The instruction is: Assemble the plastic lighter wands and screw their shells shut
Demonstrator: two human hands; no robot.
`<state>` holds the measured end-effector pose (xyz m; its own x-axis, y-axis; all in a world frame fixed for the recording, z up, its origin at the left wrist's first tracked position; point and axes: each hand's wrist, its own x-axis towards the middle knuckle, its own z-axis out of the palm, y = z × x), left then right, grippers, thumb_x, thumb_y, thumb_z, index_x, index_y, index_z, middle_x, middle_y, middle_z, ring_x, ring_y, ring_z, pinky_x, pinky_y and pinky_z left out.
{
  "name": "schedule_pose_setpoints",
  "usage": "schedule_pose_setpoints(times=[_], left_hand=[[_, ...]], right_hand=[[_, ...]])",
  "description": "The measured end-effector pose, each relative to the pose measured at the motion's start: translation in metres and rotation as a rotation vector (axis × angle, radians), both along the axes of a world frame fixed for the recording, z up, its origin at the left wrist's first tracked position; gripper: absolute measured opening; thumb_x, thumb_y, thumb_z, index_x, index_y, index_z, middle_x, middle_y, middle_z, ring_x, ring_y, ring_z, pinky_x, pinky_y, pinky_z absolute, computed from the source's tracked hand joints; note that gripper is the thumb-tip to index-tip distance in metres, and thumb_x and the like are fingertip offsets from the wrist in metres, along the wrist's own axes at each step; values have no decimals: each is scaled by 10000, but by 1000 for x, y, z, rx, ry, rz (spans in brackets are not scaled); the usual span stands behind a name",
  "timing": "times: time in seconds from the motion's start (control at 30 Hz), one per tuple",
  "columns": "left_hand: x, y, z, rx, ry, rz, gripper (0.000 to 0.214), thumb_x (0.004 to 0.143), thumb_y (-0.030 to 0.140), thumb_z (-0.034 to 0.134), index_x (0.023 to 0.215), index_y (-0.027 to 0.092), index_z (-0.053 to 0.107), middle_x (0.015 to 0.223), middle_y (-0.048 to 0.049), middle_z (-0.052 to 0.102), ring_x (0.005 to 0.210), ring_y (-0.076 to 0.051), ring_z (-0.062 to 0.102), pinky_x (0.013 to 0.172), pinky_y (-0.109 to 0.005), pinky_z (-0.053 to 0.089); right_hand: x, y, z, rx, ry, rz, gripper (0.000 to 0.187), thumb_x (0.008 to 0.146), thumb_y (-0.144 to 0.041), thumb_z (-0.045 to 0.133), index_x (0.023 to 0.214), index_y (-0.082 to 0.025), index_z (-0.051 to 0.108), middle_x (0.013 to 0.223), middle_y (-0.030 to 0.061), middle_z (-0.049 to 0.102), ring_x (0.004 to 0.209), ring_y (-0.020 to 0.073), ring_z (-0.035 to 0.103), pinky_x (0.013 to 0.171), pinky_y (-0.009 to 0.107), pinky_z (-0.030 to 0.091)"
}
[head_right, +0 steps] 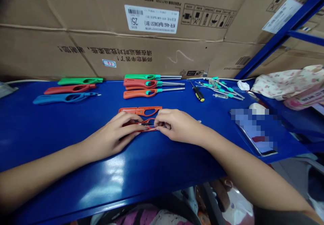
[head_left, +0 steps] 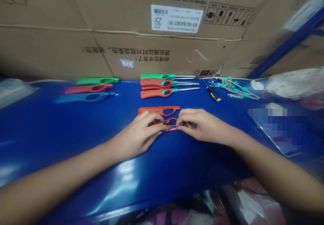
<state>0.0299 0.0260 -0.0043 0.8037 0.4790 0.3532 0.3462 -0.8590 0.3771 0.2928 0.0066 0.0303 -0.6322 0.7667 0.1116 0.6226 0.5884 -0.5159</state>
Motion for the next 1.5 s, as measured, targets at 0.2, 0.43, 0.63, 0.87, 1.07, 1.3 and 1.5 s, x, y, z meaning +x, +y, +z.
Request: schedule_pose_setpoints(times=[0.2,0.43,0.63,0.87,1.07,1.3,1.5], left_hand=[[-1,1,-2,9,-7,5,296,1000,176,518,1249,243,663,1213,-100,589,1117,-237,542,977,-403,465],[-1,0,-3,11,-6,12,269,1004,185,518,1220,225,673,1214,-95,598,1102,-228,547,976,-395,460],[-1,0,-1,5,21,28,260,1016,211,502,1207,225,678,1210,-94,605,1092,-232,547,959,-391,460],[-2,0,-1,8,33,18,293,1023,212,485,1256,257,659,1185,-84,611,1066,-224,546,938,-385,458],[-2,0,-1,32,43,3,303,1029,222,475,1275,258,648,1170,-87,606,1054,-225,542,918,-387,459],[-1,-1,-1,74,39,12,346,1007,177,487,1301,262,649,1149,-104,585,1030,-237,528,888,-389,464],[-2,-1,-2,104,26,8,390,992,154,498,1342,272,627,1103,-111,562,998,-239,513,853,-388,471]], right_hand=[[-1,-1,-5,34,-26,-10,132,933,-167,595,982,-201,713,967,38,692,824,150,625,719,268,454],[-2,0,-5,60,-12,-13,131,924,-153,598,949,-191,721,937,41,691,808,147,633,717,260,463],[-2,1,-8,68,13,-5,138,923,-146,608,951,-183,738,935,46,692,820,151,642,728,261,472],[-1,4,-10,69,42,27,141,920,-140,619,937,-194,748,946,38,703,845,150,660,759,258,484],[0,3,-8,70,35,33,138,916,-141,626,942,-198,749,956,34,708,849,146,663,762,255,483],[-3,3,-7,68,63,-5,137,893,-130,626,922,-180,750,895,31,695,725,114,620,653,230,457],[-6,2,-9,66,131,-105,113,847,-106,623,893,-156,714,815,17,665,615,85,563,598,213,449]])
